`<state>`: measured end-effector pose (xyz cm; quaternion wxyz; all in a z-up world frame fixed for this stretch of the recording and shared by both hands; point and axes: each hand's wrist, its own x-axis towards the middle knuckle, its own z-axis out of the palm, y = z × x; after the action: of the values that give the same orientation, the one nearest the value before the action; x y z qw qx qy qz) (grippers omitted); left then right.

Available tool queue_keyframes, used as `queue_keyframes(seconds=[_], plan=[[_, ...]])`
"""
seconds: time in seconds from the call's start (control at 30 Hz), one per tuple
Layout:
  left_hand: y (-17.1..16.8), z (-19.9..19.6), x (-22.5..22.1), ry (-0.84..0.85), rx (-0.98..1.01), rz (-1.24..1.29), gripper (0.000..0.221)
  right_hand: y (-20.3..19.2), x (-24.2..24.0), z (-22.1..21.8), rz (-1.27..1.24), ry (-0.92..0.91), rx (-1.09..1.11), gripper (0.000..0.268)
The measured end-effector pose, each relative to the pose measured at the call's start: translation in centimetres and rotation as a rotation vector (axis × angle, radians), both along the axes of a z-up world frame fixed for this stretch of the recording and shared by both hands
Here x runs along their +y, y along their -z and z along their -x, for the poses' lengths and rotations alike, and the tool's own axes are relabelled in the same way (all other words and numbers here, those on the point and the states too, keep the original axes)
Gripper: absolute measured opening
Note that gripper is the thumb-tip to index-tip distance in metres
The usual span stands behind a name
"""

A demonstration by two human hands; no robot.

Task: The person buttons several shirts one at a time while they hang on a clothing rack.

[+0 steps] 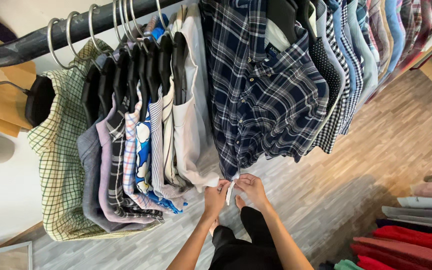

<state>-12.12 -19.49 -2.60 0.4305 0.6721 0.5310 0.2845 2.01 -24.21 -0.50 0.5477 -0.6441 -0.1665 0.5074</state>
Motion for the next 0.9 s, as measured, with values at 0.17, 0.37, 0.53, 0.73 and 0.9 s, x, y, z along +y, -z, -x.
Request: queue_keyframes(seconds=[0.17,0.37,0.53,0.73,0.9], plan=[[-1.0,0.1,0.1,0.027,-0.093,0.01,0.011,-0.5,0.1,0.0,-0.017,0.019,0.034,0.016],[1.2,-0.2,0.4,0.039,-0.145,0.025,0.01,1.8,-0.1,-0.7,-0.087,-0.037,0.003,0.02],[3.5,-0.7,0.4,0.04,-0.305,0.14,0.018,2.2,-0.3,-0.6,-0.125,-0.072,-0.343,0.024],[8.0,-1.4,0.6,-0.078,-0.15,0.112,0.019,4.1,-0.3,0.3,-0.117,-0.085,-0.391,0.021],[7.9,-1.1,0.8,-0.068,-0.159,0.164,0.018,2.4,-0.4,0.5,-0.099,-0.062,-0.217,0.021]])
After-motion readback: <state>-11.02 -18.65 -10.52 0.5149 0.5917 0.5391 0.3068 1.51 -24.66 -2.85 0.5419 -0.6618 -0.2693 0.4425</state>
